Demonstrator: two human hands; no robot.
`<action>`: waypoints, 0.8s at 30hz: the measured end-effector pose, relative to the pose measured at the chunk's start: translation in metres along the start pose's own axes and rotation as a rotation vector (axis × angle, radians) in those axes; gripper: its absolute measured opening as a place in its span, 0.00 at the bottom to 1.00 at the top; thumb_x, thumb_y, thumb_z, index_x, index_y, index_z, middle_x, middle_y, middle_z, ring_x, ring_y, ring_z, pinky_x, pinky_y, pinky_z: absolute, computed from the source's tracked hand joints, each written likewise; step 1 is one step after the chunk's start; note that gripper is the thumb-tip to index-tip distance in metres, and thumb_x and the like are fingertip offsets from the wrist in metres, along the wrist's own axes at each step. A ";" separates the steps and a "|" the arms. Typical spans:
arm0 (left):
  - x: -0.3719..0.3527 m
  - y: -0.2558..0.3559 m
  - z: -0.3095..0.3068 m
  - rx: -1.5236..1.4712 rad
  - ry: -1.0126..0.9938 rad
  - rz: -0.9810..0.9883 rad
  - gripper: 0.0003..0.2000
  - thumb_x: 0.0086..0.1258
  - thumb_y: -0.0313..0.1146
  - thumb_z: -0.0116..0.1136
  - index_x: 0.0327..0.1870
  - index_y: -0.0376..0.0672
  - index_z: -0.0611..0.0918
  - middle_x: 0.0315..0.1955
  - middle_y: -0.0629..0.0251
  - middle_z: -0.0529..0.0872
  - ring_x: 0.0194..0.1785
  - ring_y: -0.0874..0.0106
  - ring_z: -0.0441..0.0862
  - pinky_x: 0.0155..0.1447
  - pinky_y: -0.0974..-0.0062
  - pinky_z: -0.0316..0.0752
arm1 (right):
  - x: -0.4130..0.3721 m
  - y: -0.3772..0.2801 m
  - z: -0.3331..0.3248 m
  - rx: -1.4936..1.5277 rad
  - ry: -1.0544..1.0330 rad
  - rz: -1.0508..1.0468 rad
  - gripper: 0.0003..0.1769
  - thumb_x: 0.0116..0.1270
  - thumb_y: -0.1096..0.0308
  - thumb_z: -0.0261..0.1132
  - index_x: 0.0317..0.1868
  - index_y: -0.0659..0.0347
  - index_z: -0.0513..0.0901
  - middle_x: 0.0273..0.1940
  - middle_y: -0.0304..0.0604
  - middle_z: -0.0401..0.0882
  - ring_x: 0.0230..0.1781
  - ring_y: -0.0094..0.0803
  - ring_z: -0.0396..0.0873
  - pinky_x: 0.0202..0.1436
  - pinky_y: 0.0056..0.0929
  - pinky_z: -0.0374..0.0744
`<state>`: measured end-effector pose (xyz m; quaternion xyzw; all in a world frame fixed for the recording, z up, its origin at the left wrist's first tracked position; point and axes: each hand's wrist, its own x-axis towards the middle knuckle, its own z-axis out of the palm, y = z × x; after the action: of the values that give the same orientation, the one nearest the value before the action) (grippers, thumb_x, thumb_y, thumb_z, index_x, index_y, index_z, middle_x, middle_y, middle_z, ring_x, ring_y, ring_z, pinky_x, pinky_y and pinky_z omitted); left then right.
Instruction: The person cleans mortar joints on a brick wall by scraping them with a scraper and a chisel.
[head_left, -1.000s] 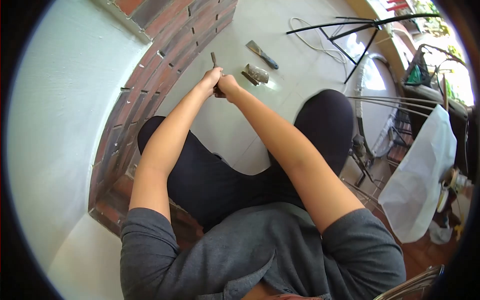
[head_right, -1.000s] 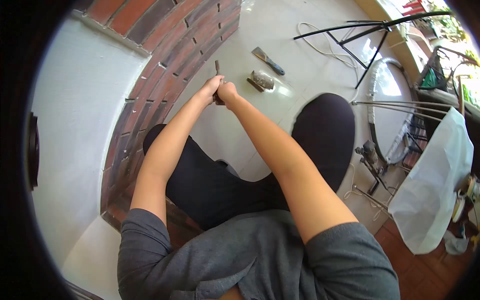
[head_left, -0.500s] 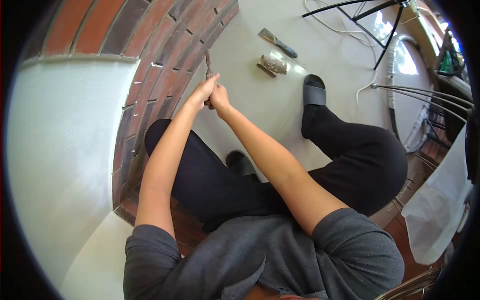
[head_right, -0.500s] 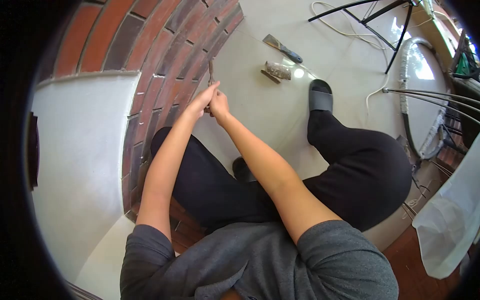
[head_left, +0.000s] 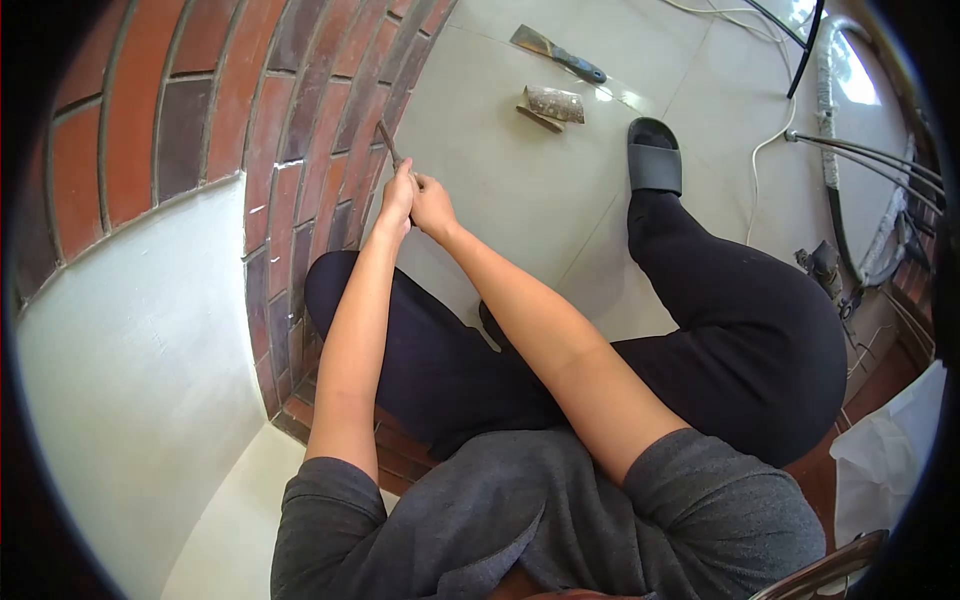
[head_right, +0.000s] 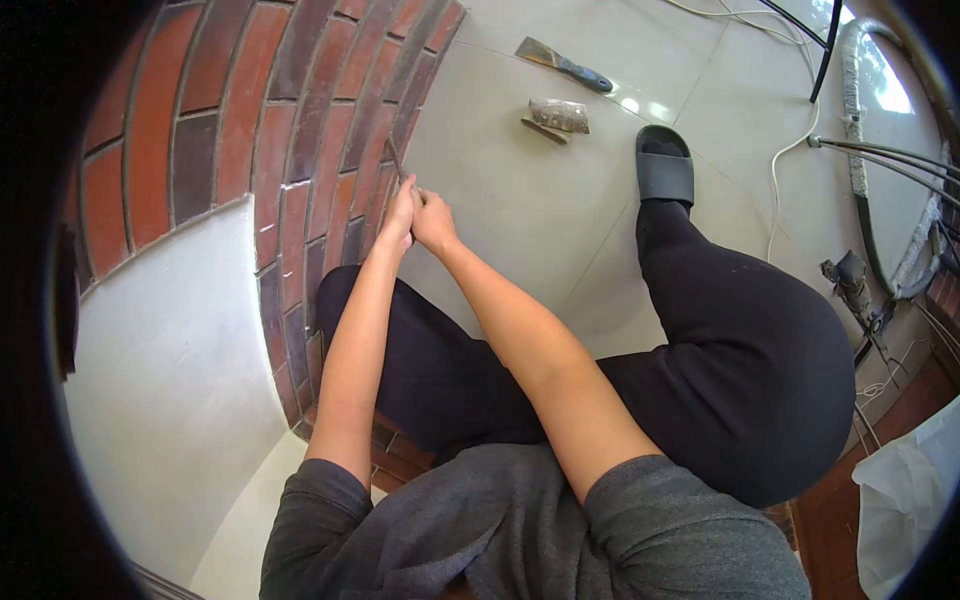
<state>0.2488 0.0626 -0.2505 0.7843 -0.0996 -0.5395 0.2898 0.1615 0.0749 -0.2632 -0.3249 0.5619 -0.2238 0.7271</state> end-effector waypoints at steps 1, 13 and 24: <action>0.008 -0.006 -0.003 -0.033 0.000 0.008 0.33 0.79 0.55 0.55 0.67 0.29 0.75 0.62 0.52 0.81 0.65 0.67 0.78 0.71 0.68 0.70 | 0.000 -0.002 -0.001 0.005 -0.026 0.019 0.33 0.80 0.47 0.55 0.66 0.70 0.81 0.61 0.69 0.82 0.65 0.61 0.80 0.69 0.48 0.77; -0.001 0.011 -0.007 0.162 -0.038 0.007 0.23 0.80 0.53 0.55 0.48 0.37 0.83 0.43 0.66 0.82 0.49 0.75 0.76 0.57 0.72 0.72 | 0.000 0.003 0.009 0.051 0.011 0.042 0.34 0.80 0.47 0.55 0.67 0.72 0.78 0.61 0.70 0.81 0.67 0.63 0.78 0.68 0.49 0.76; -0.020 0.032 0.008 0.226 0.114 0.081 0.20 0.78 0.51 0.56 0.43 0.38 0.83 0.35 0.67 0.82 0.41 0.75 0.76 0.51 0.70 0.73 | 0.000 -0.011 0.014 0.121 -0.003 0.127 0.33 0.80 0.45 0.55 0.61 0.71 0.82 0.54 0.69 0.86 0.59 0.61 0.84 0.61 0.49 0.79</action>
<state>0.2381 0.0433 -0.2188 0.8365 -0.1749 -0.4673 0.2264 0.1753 0.0703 -0.2532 -0.2442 0.5658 -0.2104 0.7589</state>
